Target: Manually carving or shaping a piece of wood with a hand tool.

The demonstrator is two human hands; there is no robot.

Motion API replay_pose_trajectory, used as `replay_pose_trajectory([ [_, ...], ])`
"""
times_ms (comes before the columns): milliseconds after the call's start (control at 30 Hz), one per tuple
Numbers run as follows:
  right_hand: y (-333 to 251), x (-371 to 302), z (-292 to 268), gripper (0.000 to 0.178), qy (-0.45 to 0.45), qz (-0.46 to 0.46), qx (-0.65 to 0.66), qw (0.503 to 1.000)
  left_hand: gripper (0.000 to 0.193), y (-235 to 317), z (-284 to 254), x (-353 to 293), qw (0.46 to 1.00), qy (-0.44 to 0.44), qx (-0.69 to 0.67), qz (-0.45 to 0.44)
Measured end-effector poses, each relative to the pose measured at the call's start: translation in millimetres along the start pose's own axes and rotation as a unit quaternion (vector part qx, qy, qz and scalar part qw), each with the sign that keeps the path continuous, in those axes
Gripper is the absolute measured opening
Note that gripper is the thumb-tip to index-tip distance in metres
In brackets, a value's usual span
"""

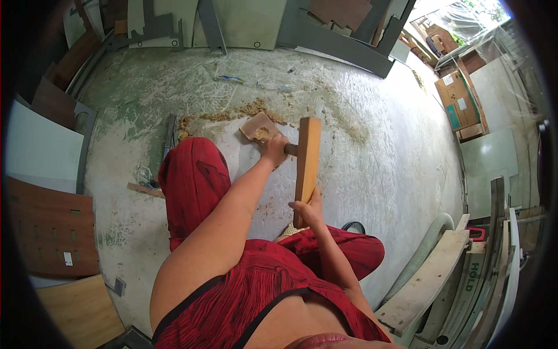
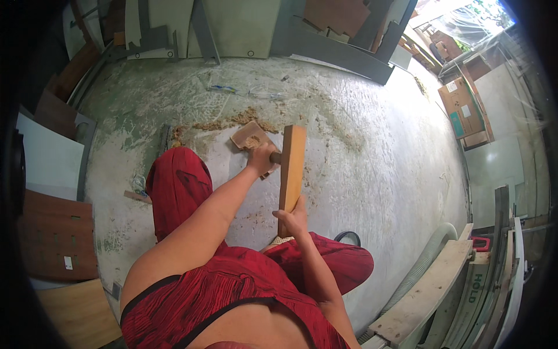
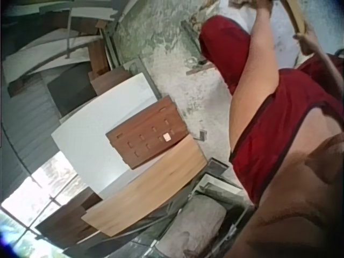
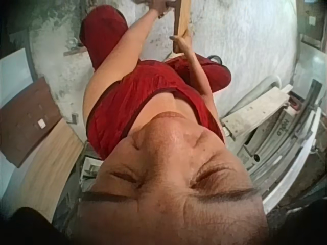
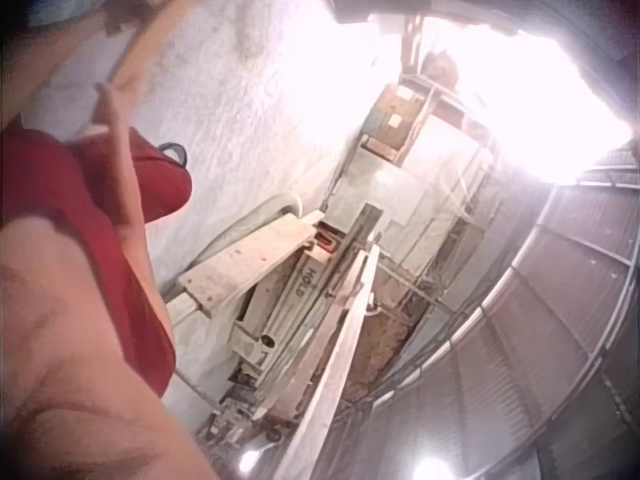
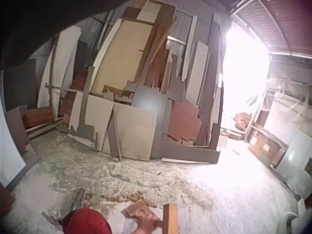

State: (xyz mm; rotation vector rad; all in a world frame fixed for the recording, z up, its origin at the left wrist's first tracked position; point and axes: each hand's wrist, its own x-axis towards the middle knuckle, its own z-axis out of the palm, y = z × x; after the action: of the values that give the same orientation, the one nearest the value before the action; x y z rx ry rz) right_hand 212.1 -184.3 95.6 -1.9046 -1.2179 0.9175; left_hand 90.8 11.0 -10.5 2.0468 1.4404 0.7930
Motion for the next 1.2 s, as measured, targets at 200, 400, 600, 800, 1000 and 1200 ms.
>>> replay_pose_trajectory([
  [200,-17.2,-5.0,-9.8,0.054,-0.014,0.05,0.118,0.992,0.018,7.4,-6.2,-3.8,1.0,-0.021,-0.008,-0.011],
  [400,-10.5,1.6,-0.8,0.051,-0.03,0.074,0.145,0.986,0.023,8.3,-4.9,-25.9,0.989,-0.11,0.094,0.02],
  [600,7.7,8.5,-2.2,0.047,-0.002,0.11,0.156,0.982,0.028,1.1,-6.9,-27.3,0.996,-0.033,0.057,0.06],
  [800,11.8,15.5,-9.0,0.047,-0.003,0.139,0.118,0.983,0.036,-36.5,-10.3,9.7,0.973,0.208,-0.103,-0.003],
  [1000,22.3,16.5,-0.6,0.068,-0.035,0.174,-0.027,0.984,0.034,-71.3,-24.3,25.9,0.902,0.245,-0.26,-0.243],
  [1200,16.4,18.2,-1.7,0.083,-0.096,0.178,-0.208,0.957,0.034,-90.9,-39.5,36.5,0.884,0.288,-0.272,-0.249],
])
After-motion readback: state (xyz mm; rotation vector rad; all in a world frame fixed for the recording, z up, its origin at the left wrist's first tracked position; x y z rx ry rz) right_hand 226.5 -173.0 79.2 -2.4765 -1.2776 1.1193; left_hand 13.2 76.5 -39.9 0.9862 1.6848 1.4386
